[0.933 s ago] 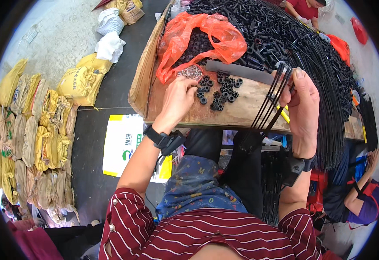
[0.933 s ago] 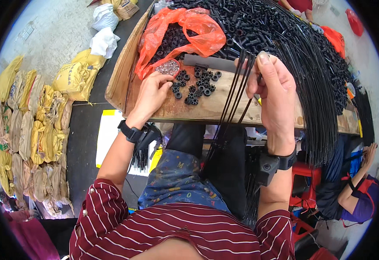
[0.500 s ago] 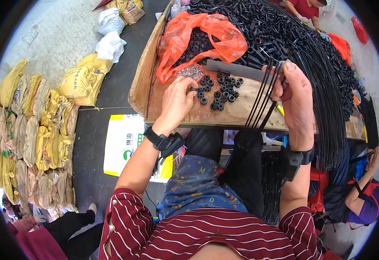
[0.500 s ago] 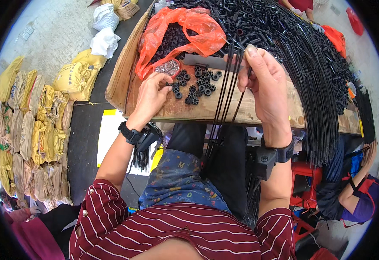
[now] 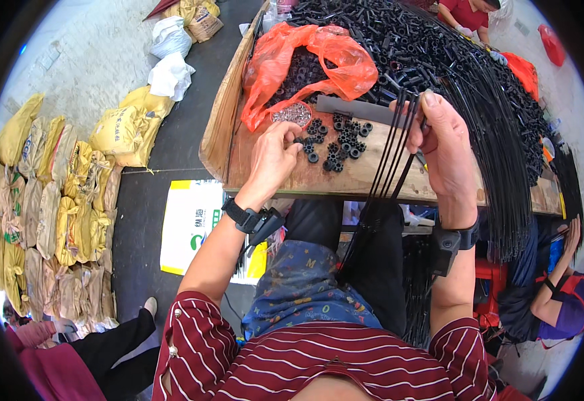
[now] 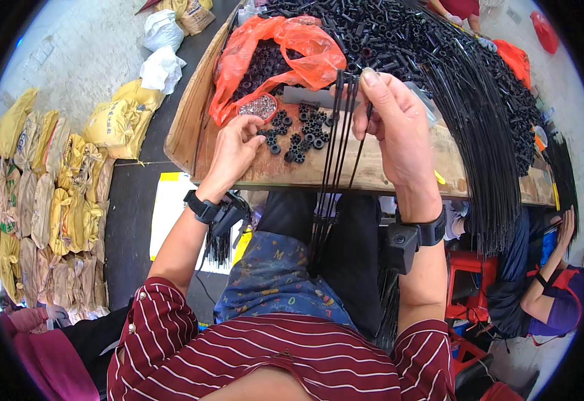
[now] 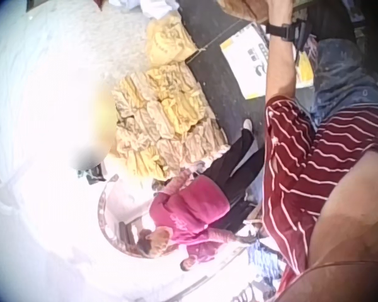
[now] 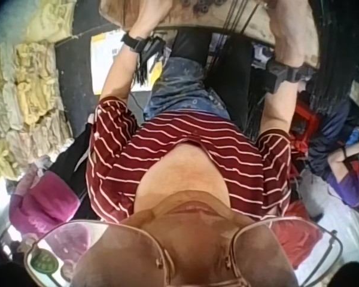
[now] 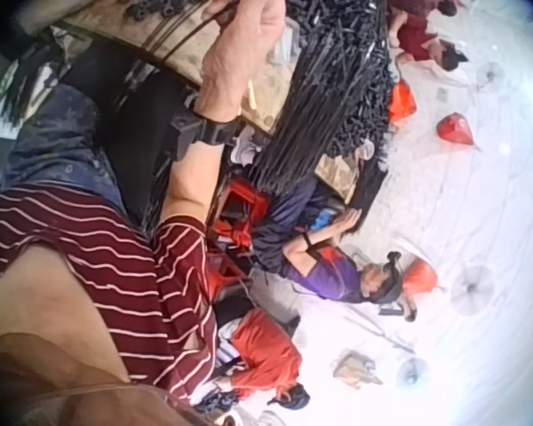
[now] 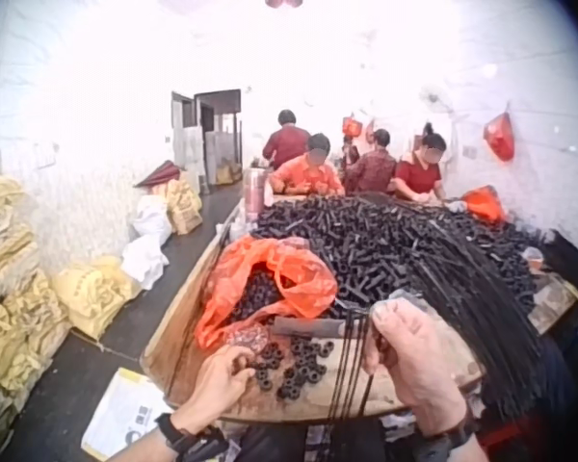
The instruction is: Assembling black umbrella rib components and plastic hubs using pliers in a factory setting.
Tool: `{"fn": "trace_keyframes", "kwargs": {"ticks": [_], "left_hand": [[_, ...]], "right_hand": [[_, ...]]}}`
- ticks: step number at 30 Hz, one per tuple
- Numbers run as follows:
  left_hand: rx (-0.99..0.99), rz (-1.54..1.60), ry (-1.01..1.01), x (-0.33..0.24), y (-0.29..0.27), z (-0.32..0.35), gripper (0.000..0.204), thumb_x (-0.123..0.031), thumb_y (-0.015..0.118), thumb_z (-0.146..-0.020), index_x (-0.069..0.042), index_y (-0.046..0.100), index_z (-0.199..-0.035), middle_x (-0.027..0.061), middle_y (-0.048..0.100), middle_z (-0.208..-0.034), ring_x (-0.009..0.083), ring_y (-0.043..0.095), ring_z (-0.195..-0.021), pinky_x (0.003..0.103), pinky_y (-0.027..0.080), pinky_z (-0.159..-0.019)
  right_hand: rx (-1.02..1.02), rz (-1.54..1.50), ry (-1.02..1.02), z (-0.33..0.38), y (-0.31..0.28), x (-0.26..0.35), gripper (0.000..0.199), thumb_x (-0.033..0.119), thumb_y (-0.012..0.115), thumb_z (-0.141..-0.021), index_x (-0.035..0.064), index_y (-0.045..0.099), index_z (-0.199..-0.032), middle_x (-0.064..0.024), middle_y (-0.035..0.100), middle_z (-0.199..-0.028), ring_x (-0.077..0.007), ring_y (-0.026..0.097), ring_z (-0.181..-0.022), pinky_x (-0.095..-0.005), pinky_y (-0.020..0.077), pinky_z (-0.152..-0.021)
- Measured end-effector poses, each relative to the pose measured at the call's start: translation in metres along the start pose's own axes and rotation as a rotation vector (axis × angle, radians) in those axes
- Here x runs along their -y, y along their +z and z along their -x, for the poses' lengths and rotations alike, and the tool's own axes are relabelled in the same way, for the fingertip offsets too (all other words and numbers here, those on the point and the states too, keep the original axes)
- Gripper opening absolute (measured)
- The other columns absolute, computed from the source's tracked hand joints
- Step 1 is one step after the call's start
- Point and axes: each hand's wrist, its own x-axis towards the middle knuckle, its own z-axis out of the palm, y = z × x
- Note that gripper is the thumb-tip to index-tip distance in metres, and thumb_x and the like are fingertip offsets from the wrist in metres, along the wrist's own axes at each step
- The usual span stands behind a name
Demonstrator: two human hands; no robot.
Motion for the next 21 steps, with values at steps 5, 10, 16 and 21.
{"fn": "trace_keyframes", "kwargs": {"ticks": [5,10,16,21], "left_hand": [[-0.065,0.097,-0.003,-0.002,-0.005,-0.002,0.020,0.002,0.067,-0.079,-0.001,0.062,-0.098,0.0012,0.055,-0.080,0.0084,0.050,-0.067,0.025,0.043,-0.062],[0.024,0.609,-0.029,-0.094,-0.032,-0.027,0.020,-0.001,0.061,-0.088,-0.003,0.057,-0.108,-0.0027,0.060,-0.078,0.0031,0.054,-0.070,0.018,0.042,-0.063],[0.051,0.559,0.207,-0.133,-0.032,-0.038,0.019,0.006,0.056,-0.085,-0.002,0.060,-0.102,0.0002,0.050,-0.096,0.0036,0.052,-0.066,0.020,0.044,-0.063],[0.083,0.656,0.156,-0.142,-0.023,-0.039,0.022,0.009,0.055,-0.084,-0.001,0.062,-0.102,0.0010,0.049,-0.101,0.0031,0.051,-0.069,0.020,0.043,-0.063]], "right_hand": [[0.113,0.000,0.028,-0.006,0.003,-0.009,0.031,0.034,0.052,-0.097,0.0064,0.058,-0.085,-0.0106,0.069,-0.088,-0.0042,0.049,-0.054,-0.0195,0.0422,-0.053],[0.186,-0.141,0.101,-0.006,0.011,-0.008,0.029,0.035,0.053,-0.096,0.0071,0.059,-0.090,-0.0098,0.069,-0.089,-0.0031,0.051,-0.054,-0.0186,0.0442,-0.055],[0.226,-0.268,0.133,-0.001,0.012,-0.007,0.025,0.032,0.056,-0.096,0.0073,0.061,-0.093,-0.0015,0.065,-0.080,-0.0043,0.054,-0.057,-0.0189,0.0454,-0.054],[0.260,-0.290,0.163,0.004,0.010,0.003,0.027,0.033,0.055,-0.096,0.0061,0.060,-0.094,-0.0018,0.065,-0.083,-0.0042,0.055,-0.059,-0.0194,0.0463,-0.055]]}}
